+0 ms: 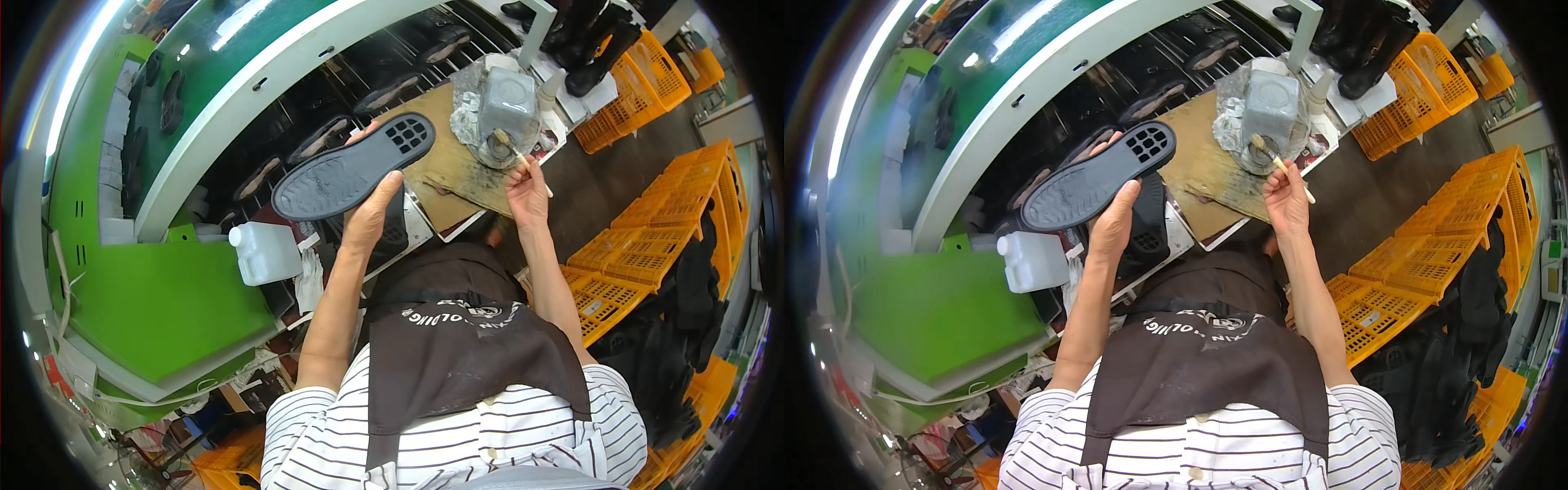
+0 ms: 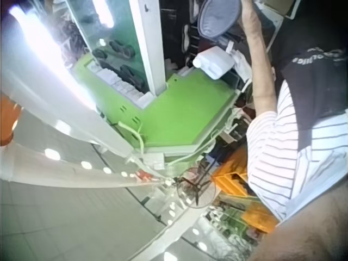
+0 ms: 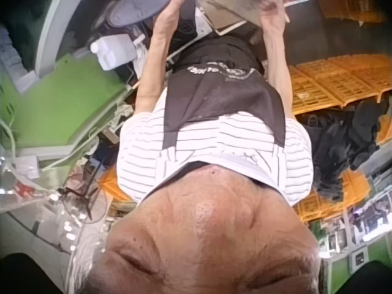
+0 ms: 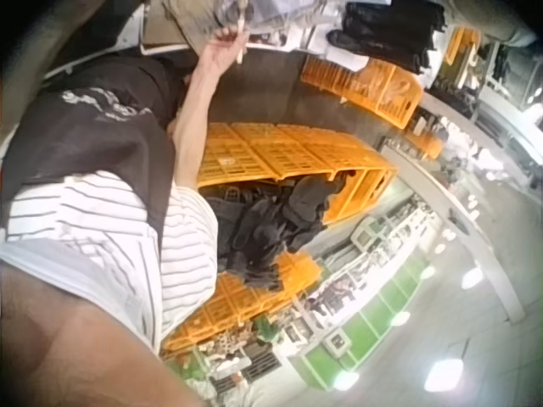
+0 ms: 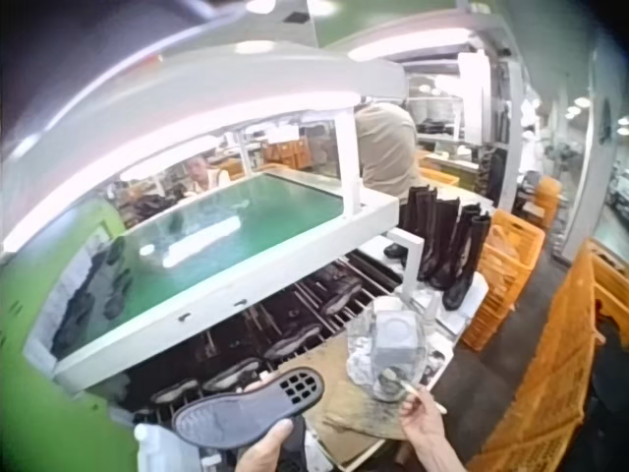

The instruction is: The recorder applies a liquid adhesive using a brush to the bottom of shoe soles and then places them onto a moving conveyor belt.

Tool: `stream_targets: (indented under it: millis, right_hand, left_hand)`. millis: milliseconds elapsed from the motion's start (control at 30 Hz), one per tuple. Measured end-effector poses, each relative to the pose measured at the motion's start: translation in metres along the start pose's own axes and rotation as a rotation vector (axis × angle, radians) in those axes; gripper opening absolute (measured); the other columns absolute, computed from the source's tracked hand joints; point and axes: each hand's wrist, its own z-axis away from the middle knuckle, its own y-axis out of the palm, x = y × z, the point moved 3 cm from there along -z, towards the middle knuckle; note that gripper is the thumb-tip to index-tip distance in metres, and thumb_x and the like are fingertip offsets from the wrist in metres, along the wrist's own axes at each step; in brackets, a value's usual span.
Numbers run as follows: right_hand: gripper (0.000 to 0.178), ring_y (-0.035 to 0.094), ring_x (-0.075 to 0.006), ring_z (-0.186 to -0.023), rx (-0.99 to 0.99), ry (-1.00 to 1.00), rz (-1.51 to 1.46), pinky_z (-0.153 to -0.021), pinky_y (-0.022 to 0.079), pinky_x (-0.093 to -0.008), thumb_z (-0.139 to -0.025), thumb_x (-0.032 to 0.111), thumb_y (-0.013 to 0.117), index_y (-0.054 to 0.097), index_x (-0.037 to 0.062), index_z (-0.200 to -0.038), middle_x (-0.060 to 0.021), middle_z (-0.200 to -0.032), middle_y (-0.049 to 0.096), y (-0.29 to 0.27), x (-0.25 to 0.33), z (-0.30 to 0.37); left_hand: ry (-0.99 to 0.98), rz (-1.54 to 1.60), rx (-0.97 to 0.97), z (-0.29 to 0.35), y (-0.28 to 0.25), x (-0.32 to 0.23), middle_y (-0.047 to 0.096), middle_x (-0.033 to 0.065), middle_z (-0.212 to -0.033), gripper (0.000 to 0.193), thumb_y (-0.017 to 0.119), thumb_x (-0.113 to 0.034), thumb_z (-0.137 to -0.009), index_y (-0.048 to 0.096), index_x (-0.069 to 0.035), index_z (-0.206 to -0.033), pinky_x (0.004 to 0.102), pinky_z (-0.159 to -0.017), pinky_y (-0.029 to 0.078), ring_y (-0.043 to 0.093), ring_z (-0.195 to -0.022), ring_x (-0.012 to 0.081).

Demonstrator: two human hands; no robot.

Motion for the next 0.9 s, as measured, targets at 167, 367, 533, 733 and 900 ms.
stream_targets:
  millis: [167, 367, 533, 733, 900]
  right_hand:
    - [0.015, 0.055, -0.0135, -0.062, 0.26, -0.108, 0.162, -0.059, 0.046, -0.0249, -0.092, 0.017, 0.058, 0.057, 0.0018, -0.094, -0.0074, -0.071, 0.061, 0.116, 0.011, 0.044]
    - [0.017, 0.062, -0.0133, -0.063, 0.493, -0.491, 0.716, -0.058, 0.052, -0.0239, -0.09, 0.012, 0.059, 0.056, -0.0037, -0.094, -0.0126, -0.075, 0.065, 0.185, 0.002, 0.087]
    - [0.021, 0.06, -0.0152, -0.063, 0.439, -0.445, 0.747, -0.058, 0.051, -0.0253, -0.091, 0.015, 0.06, 0.055, -0.0045, -0.096, -0.0136, -0.076, 0.063, 0.194, -0.021, 0.089]
    - [0.015, 0.063, -0.0122, -0.066, 0.471, -0.355, 0.701, -0.061, 0.054, -0.0235, -0.09, 0.009, 0.061, 0.057, -0.0048, -0.094, -0.0126, -0.079, 0.066, 0.197, -0.038, 0.093]
    - [0.019, 0.061, -0.0142, -0.062, 0.504, -0.282, 0.742, -0.057, 0.053, -0.0246, -0.091, 0.015, 0.059, 0.055, -0.0042, -0.094, -0.013, -0.074, 0.063, 0.201, -0.052, 0.099]
  left_hand:
    - [0.158, -0.267, 0.032, -0.001, 0.024, -0.023, 0.042, 0.0131, -0.134, 0.065, 0.066, -0.002, -0.078, 0.036, 0.0, -0.135, 0.0333, -0.102, 0.035, 0.046, -0.119, 0.0181]
    - [0.302, -0.449, 0.046, -0.002, 0.041, -0.035, 0.043, 0.0133, -0.131, 0.067, 0.069, 0.001, -0.075, 0.036, 0.003, -0.134, 0.0322, -0.098, 0.038, 0.048, -0.115, 0.0182]
    - [0.389, -0.539, 0.043, -0.001, 0.045, -0.036, 0.036, 0.0195, -0.139, 0.071, 0.069, 0.005, -0.074, 0.031, 0.0, -0.133, 0.0349, -0.101, 0.038, 0.044, -0.124, 0.025]
    - [0.433, -0.63, 0.064, 0.0, 0.042, -0.03, 0.036, 0.0215, -0.14, 0.075, 0.073, 0.002, -0.072, 0.03, -0.001, -0.133, 0.0376, -0.102, 0.037, 0.042, -0.126, 0.0283]
    - [0.386, -0.429, -0.043, -0.004, 0.028, 0.0, 0.048, 0.0152, -0.123, 0.077, 0.079, -0.011, -0.07, 0.035, 0.001, -0.132, 0.0302, -0.091, 0.044, 0.052, -0.106, 0.0174]
